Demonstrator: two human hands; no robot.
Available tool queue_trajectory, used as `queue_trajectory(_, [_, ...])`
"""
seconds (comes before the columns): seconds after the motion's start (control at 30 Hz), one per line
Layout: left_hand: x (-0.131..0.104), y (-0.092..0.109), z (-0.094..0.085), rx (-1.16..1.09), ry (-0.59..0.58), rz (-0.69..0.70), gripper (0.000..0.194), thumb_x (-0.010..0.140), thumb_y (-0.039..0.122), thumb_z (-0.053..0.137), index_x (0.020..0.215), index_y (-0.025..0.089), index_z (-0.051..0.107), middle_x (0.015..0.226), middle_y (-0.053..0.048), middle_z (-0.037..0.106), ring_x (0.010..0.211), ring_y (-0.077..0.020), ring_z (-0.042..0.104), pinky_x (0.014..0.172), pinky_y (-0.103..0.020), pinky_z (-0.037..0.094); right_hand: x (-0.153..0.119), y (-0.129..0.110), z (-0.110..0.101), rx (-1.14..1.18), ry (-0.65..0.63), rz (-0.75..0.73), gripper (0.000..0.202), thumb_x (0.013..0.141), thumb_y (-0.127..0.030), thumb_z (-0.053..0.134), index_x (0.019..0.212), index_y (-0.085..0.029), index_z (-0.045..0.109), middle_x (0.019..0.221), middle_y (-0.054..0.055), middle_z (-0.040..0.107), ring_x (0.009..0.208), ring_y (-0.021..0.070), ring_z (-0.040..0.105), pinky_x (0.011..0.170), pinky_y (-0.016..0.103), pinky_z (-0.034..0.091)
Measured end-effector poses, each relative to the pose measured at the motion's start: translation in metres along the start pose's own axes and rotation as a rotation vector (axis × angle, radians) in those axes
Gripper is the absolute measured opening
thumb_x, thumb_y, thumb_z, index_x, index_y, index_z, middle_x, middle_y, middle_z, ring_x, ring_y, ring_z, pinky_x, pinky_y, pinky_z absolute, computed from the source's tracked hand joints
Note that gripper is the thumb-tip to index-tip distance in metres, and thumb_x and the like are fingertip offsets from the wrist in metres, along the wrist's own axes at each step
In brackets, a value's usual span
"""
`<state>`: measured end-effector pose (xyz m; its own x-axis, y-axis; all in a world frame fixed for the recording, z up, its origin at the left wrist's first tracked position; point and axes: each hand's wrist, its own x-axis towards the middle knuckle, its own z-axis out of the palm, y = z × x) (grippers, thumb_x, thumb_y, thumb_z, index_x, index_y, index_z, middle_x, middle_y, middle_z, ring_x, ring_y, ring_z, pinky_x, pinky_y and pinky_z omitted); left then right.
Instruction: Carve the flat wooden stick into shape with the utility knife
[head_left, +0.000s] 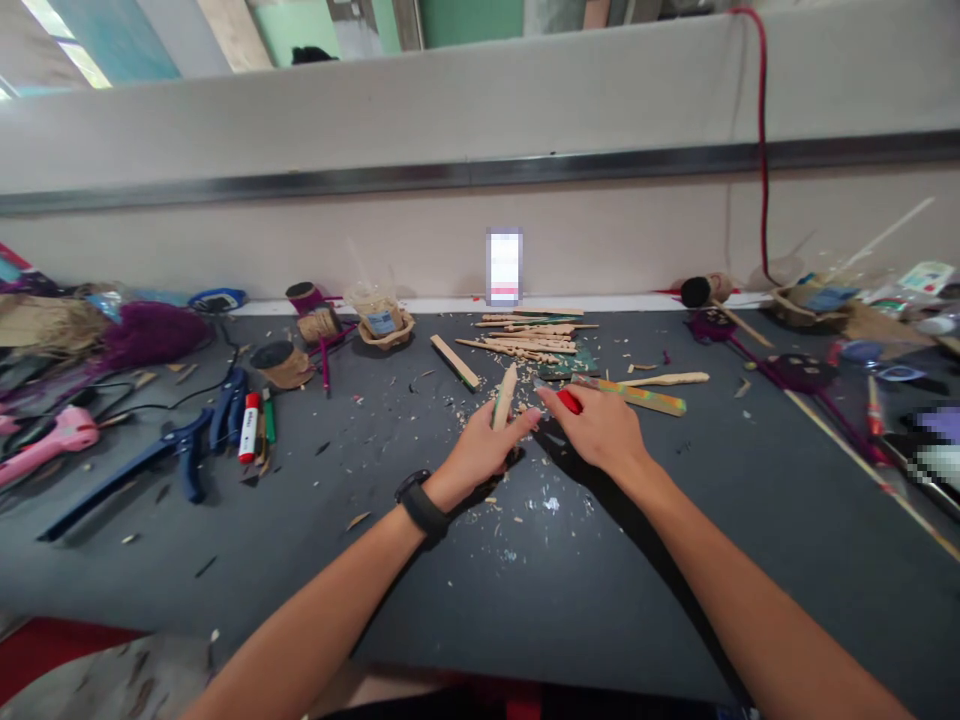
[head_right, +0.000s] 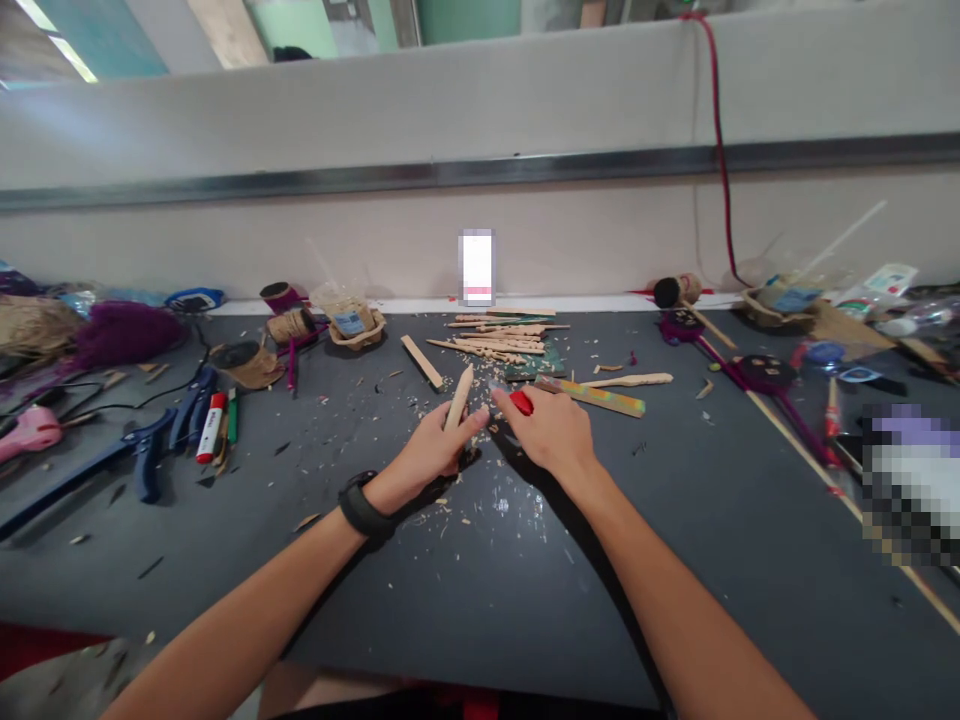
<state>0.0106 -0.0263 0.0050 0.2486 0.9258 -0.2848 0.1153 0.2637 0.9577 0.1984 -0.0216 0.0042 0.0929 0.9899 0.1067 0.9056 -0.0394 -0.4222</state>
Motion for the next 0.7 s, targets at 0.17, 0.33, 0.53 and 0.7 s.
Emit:
queue_trajectory(0.17, [0.004, 0.0, -0.008, -0.149, -0.013, -0.024, 0.036, 0.099, 0.057, 0.061, 0.092, 0.025, 0.046, 0.061, 0.009, 0.044, 0.039, -0.0069, 0.037, 0.037, -0.021, 0.03, -0.003, -0.001, 0.001, 0.076, -0.035, -0.102, 0.068, 0.099, -0.083, 0.039, 0.069, -0.025, 0.059, 0.071, 0.006, 0.067, 0.068, 0.0221, 0.056, 0.062, 0.032, 0.03])
queue_trajectory(0.33, [0.01, 0.0, -0.013, -0.194, 0.008, -0.097, 0.054, 0.1, 0.076, 0.045, 0.083, 0.024, 0.046, 0.056, 0.008, 0.037, 0.037, -0.0066, 0.031, 0.038, -0.022, 0.025, -0.006, -0.006, 0.0, 0.081, -0.077, -0.1, 0.069, 0.098, -0.085, 0.038, 0.068, -0.026, 0.056, 0.068, 0.004, 0.063, 0.065, 0.021, 0.049, 0.061, 0.031, 0.028])
queue_trajectory(0.53, [0.01, 0.007, -0.016, -0.348, -0.017, -0.226, 0.067, 0.1, 0.084, 0.023, 0.083, 0.024, 0.047, 0.053, 0.006, 0.035, 0.036, -0.007, 0.028, 0.039, -0.024, 0.017, -0.009, -0.007, 0.0, 0.083, -0.081, -0.166, 0.068, 0.097, -0.085, 0.04, 0.067, -0.026, 0.053, 0.065, 0.002, 0.059, 0.062, 0.0194, 0.044, 0.062, 0.031, 0.027])
queue_trajectory(0.7, [0.009, 0.008, -0.013, -0.325, -0.052, -0.236, 0.061, 0.1, 0.081, 0.036, 0.082, 0.024, 0.049, 0.055, 0.006, 0.037, 0.037, -0.0071, 0.03, 0.039, -0.023, 0.019, -0.009, -0.006, 0.002, 0.08, -0.074, -0.194, 0.066, 0.097, -0.084, 0.041, 0.067, -0.025, 0.052, 0.064, 0.002, 0.057, 0.062, 0.0192, 0.043, 0.062, 0.031, 0.026])
